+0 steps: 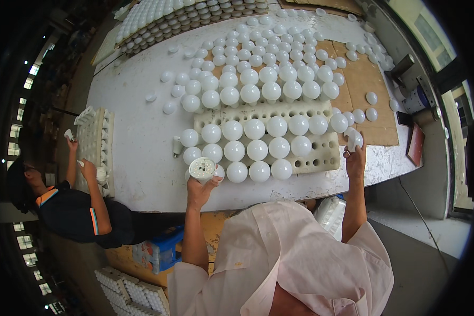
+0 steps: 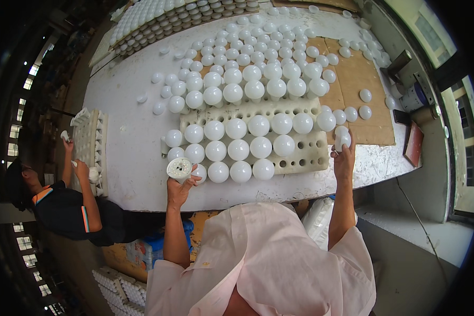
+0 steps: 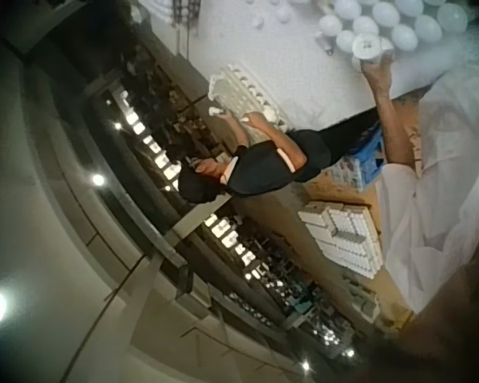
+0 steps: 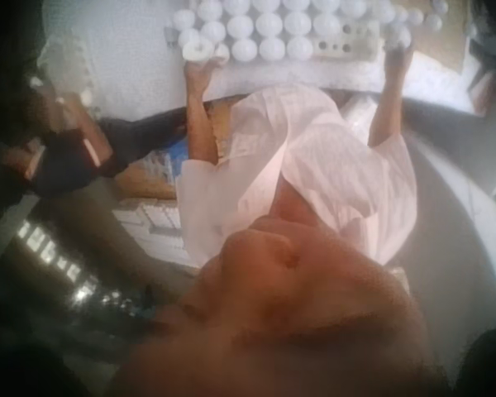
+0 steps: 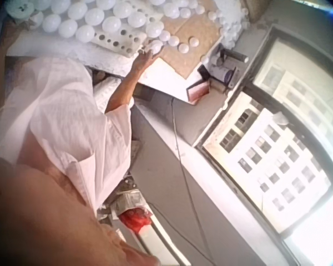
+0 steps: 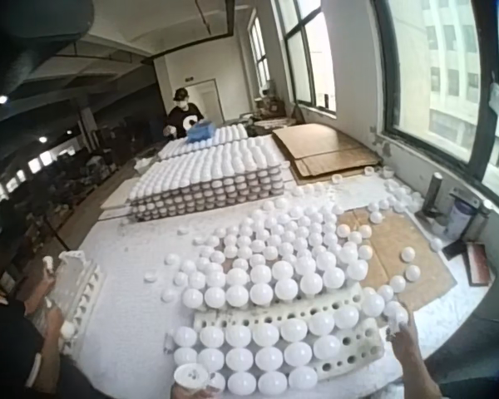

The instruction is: The person assembles light bulbs by repeatedly taking bulb bases and plastic diffuser caps, pressing the caps onto the bases by hand, and placing the assembled light bulbs into slots on a foam tray.

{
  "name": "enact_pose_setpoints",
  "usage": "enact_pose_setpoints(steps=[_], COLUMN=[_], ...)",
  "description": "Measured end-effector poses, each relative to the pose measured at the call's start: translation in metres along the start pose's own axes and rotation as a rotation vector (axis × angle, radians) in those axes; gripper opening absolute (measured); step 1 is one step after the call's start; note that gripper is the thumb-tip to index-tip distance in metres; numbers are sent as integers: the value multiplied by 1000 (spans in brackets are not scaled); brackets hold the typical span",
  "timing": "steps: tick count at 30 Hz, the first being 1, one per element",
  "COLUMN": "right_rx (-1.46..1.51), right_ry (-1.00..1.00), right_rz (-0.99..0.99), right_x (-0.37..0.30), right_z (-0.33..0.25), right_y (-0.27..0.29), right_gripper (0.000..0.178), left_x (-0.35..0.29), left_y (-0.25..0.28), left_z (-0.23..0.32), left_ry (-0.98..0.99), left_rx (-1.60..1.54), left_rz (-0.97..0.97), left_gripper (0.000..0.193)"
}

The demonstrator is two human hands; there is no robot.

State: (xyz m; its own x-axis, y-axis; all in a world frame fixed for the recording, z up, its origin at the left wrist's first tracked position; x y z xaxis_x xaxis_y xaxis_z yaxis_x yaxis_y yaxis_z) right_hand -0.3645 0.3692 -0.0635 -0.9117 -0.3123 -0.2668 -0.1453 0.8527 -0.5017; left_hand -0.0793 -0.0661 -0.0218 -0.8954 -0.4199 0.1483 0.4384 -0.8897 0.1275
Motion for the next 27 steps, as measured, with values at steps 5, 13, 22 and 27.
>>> enact_pose_setpoints(steps=[5,13,22,27], right_rx=[-86,-163,-156,-70], right_ry=[-126,-387,-480,-442], right_rz=[-182,-663,-695,-666], right_x=[-19,-71,-82,-83], right_z=[22,90,113,114], right_y=[-60,-205,-227,-241], right_gripper=[82,97,85,89], left_x=[6,5,4,2], left_y=[-13,-79,-113,-114], left_z=[10,19,24,22], left_ry=[-41,140,189,194], left_rx=[43,-393,-440,-552], left_rz=[-72,-265,-420,-409], left_gripper=[39,41,43,37])
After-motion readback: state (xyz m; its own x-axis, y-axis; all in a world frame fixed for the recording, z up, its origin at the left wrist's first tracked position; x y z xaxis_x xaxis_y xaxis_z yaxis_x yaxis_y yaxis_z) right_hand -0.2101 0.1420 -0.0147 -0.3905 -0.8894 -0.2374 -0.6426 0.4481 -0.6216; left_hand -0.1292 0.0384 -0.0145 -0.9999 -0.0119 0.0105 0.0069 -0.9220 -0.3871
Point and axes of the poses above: each hand's wrist, its own x-axis towards the middle knuckle, its own y-axis out of the back of the hand, z = x × y, the point moved 10 cm from there along x, towards the middle knuckle, and after that the axes turned 13 degrees about -y, right-handed, at the moved point
